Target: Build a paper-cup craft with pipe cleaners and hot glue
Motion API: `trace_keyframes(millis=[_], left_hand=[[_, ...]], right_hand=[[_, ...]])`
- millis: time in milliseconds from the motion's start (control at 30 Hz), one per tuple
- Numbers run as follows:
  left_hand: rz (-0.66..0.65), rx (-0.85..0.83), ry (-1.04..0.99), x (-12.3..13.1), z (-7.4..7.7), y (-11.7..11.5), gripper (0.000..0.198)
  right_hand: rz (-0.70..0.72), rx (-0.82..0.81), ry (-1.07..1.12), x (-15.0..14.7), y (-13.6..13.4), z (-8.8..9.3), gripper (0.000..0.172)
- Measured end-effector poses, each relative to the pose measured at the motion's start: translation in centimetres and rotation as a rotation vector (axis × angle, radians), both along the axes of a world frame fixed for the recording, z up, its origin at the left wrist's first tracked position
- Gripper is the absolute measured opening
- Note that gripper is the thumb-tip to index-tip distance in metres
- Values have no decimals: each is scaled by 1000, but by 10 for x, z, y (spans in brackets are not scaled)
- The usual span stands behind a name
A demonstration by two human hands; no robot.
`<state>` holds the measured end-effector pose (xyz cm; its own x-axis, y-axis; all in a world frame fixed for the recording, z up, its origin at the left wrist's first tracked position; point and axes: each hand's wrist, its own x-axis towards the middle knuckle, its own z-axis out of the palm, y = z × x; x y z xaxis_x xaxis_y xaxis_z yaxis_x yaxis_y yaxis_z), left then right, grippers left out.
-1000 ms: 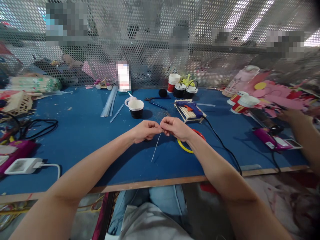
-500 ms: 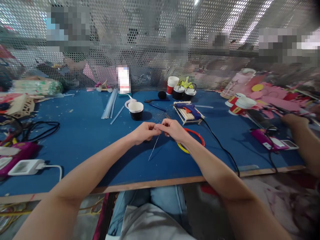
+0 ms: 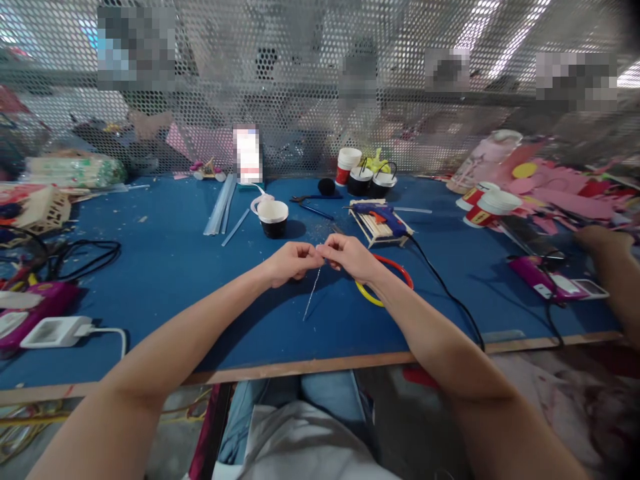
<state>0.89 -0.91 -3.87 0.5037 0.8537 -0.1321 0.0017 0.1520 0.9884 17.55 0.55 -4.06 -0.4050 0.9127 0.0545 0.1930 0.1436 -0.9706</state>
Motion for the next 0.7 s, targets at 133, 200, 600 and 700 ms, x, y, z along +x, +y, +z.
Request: trace_keyframes(millis=[133,200,600,700], left_hand=[[-4,32,21,1,-2,-1,23],[-19,8,1,1,-1,-2,23],[-24,-35,-22,-1,4,-1,26],[-13,14,-1,-1,0,1,25]], right_hand=[[-75,40,-24,-3,-3,-2,35],[-50,28,-14,-3,-3,-1,35],[20,-30,51,0,-1,1,32],[-8,11,19,-1,-1,1,33]])
